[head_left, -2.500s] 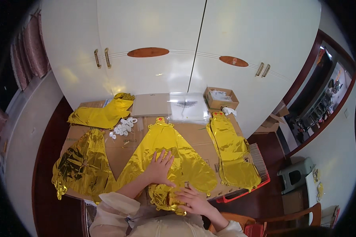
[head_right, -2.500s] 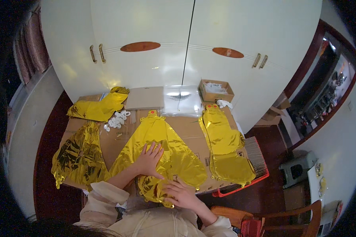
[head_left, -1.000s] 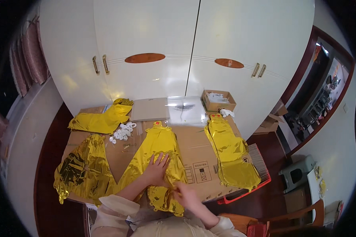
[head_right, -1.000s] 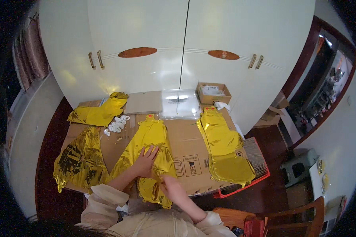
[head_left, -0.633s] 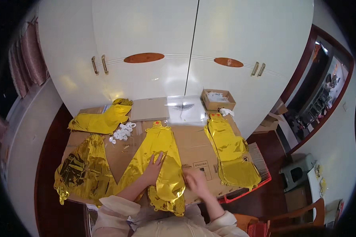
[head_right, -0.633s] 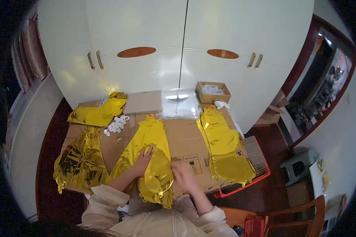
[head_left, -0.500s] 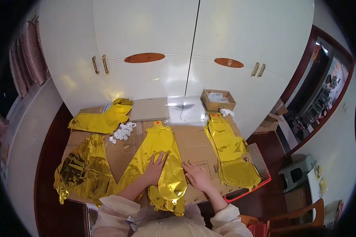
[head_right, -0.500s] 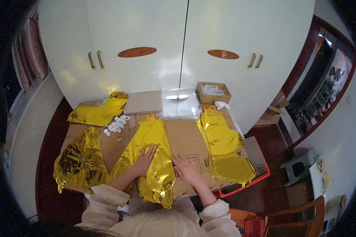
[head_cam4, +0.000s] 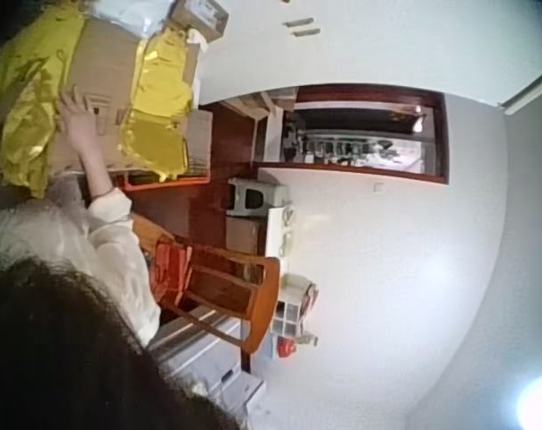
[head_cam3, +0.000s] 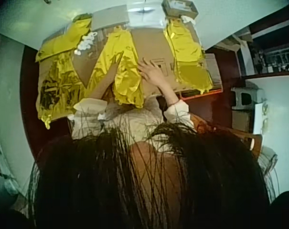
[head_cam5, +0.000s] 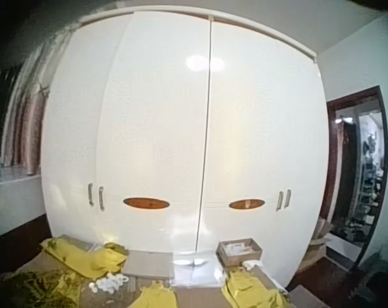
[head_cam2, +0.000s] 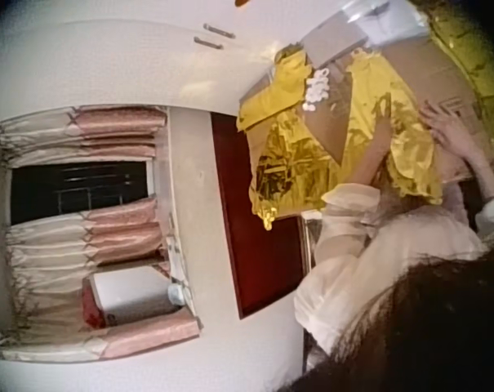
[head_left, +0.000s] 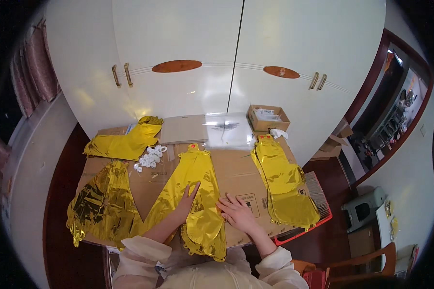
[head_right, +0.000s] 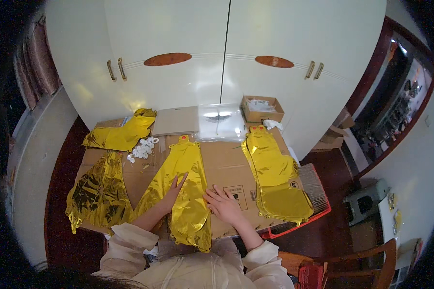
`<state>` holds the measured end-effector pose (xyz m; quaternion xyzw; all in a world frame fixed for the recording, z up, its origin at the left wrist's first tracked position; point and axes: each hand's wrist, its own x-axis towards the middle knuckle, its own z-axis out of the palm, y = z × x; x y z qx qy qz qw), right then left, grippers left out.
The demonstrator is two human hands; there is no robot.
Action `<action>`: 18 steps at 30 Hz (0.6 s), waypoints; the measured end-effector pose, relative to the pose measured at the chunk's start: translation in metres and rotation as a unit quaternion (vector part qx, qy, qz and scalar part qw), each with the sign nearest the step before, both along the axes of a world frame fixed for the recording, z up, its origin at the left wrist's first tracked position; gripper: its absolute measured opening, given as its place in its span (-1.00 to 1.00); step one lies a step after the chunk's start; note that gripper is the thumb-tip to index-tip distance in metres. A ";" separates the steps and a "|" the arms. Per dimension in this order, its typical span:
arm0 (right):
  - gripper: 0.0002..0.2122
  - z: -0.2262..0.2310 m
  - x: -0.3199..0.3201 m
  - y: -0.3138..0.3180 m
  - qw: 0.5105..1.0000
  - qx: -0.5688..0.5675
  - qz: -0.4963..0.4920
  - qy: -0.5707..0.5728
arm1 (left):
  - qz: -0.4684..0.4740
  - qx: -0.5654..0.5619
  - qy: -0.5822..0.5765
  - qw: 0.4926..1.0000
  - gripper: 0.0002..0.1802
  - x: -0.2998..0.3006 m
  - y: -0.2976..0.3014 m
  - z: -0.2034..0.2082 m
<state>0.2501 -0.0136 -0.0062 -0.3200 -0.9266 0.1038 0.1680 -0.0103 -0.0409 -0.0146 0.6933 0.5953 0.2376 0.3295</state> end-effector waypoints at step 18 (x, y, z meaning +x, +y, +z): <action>-0.60 -0.001 0.000 -0.001 0.998 0.045 0.006 -0.037 | -0.063 0.028 0.080 0.994 -0.05 -0.001 -0.001 0.016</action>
